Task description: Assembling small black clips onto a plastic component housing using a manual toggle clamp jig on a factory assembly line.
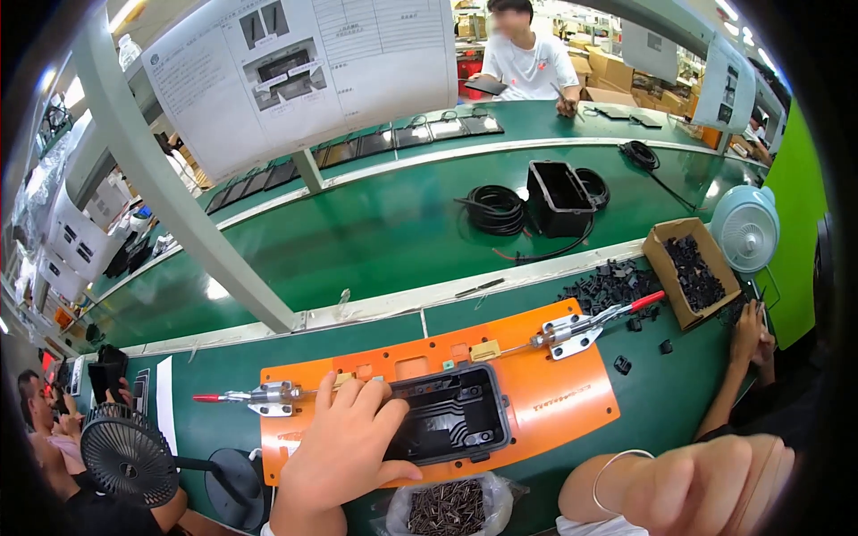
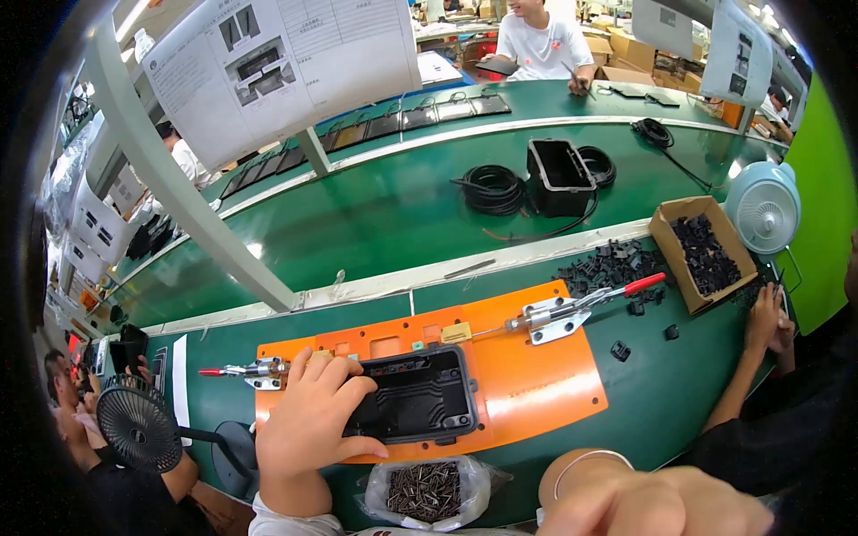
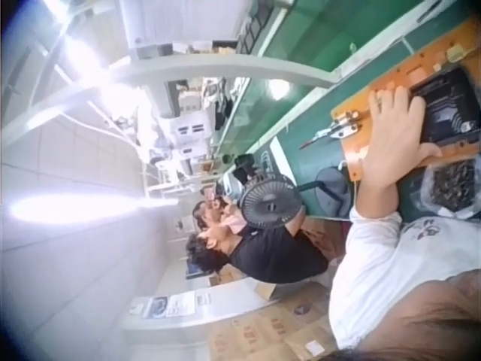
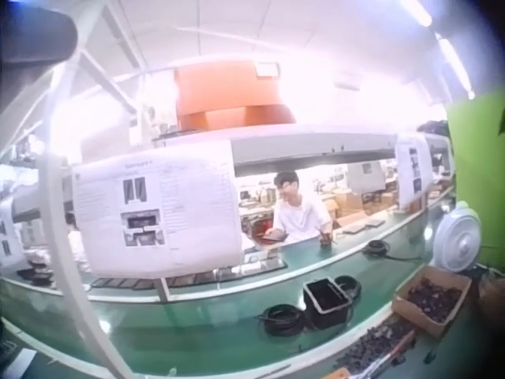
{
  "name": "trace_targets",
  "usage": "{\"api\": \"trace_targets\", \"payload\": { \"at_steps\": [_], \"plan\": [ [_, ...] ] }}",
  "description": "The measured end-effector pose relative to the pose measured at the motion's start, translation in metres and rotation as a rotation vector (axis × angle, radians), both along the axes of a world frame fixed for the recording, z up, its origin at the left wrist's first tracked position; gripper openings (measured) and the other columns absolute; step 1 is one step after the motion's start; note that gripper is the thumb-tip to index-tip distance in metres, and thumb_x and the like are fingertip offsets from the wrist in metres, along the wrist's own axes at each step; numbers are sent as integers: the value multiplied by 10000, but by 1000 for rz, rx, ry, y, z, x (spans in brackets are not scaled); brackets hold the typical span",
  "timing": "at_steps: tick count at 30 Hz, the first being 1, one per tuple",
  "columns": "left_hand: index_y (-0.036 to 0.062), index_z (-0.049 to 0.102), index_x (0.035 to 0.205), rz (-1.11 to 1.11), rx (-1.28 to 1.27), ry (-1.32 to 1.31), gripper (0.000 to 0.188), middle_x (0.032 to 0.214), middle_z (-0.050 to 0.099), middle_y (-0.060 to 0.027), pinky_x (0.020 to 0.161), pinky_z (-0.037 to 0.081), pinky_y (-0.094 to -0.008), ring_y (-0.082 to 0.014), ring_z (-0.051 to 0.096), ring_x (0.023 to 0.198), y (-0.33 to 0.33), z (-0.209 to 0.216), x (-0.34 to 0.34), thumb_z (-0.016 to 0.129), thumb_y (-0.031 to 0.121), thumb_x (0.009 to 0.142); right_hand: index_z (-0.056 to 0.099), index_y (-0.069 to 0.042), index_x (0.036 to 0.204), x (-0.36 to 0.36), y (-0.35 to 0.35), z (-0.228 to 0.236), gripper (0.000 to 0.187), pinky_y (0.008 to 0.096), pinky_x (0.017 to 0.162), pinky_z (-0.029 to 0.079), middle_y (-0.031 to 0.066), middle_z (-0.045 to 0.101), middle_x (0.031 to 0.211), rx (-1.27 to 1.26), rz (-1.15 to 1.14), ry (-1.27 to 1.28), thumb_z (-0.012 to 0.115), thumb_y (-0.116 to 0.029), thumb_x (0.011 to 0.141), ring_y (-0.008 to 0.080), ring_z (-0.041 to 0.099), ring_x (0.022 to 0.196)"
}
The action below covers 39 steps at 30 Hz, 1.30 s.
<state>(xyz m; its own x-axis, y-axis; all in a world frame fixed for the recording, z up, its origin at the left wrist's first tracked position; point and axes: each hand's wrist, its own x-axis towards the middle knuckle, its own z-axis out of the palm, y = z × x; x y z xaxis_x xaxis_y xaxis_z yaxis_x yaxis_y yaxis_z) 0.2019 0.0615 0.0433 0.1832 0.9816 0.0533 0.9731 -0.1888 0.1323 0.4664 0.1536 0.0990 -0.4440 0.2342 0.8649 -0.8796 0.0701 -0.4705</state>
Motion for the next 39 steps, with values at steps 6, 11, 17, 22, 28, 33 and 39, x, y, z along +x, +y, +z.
{"api": "trace_targets", "payload": {
  "at_steps": [6, 11, 17, 22, 28, 33, 39],
  "plan": [
    [64, 599, 995, -13, 16, -10, 641, 1029, 524, -108, 1016, 301, -521, -358, 483, 1042, 3, -3, 5, 813, 466, 545, 613, -75, 944, -15, 1, -15, 360, 323, 587, 405, 77, 573, 879, 220, -811, -175, 751, 67, 644, 190, 533, 725],
    [77, 594, 975, 4, 56, -3, 467, 1029, 527, -116, 1003, 317, -503, -357, 486, 1034, -6, -5, 2, 763, 301, 602, 660, -53, 901, -58, -18, -10, 170, 317, 622, 432, 51, 600, 816, 444, -848, -610, 681, -62, 733, 227, 571, 705],
    [75, 587, 987, -12, 97, -32, 426, 1009, 527, -131, 993, 323, -495, -353, 495, 999, -1, -7, 10, 679, 250, 611, 530, -38, 1059, -54, -16, -24, 275, 335, 659, 342, 86, 504, 825, 938, -690, -732, 527, -181, 824, 194, 479, 737],
    [71, 588, 992, 17, 87, 13, 419, 1003, 526, -133, 997, 323, -514, -347, 502, 990, -1, -8, 13, 660, 217, 607, 529, -22, 1040, -58, -20, -33, 274, 337, 649, 340, 87, 507, 793, 970, -761, -714, 513, -195, 828, 196, 478, 706],
    [71, 594, 985, 30, 103, 44, 402, 1008, 534, -135, 998, 325, -536, -343, 513, 994, -1, -8, 10, 661, 199, 610, 544, -27, 980, -66, -27, -37, 222, 345, 675, 361, 89, 525, 805, 1025, -719, -816, 497, -186, 832, 203, 495, 730],
    [69, 596, 972, 54, 107, 26, 386, 1005, 546, -139, 999, 327, -545, -346, 527, 987, -1, -8, 16, 670, 194, 614, 555, -21, 956, -67, -18, -19, 224, 333, 700, 373, 98, 546, 835, 1183, -747, -884, 497, -200, 836, 203, 511, 773],
    [64, 592, 971, 39, 109, 2, 465, 1004, 538, -147, 1008, 307, -575, -354, 528, 1006, -4, -6, 18, 745, 289, 593, 557, -37, 948, -63, -10, -29, 221, 347, 701, 421, 90, 564, 860, 996, -783, -971, 625, -203, 819, 241, 553, 804]
  ]
}}
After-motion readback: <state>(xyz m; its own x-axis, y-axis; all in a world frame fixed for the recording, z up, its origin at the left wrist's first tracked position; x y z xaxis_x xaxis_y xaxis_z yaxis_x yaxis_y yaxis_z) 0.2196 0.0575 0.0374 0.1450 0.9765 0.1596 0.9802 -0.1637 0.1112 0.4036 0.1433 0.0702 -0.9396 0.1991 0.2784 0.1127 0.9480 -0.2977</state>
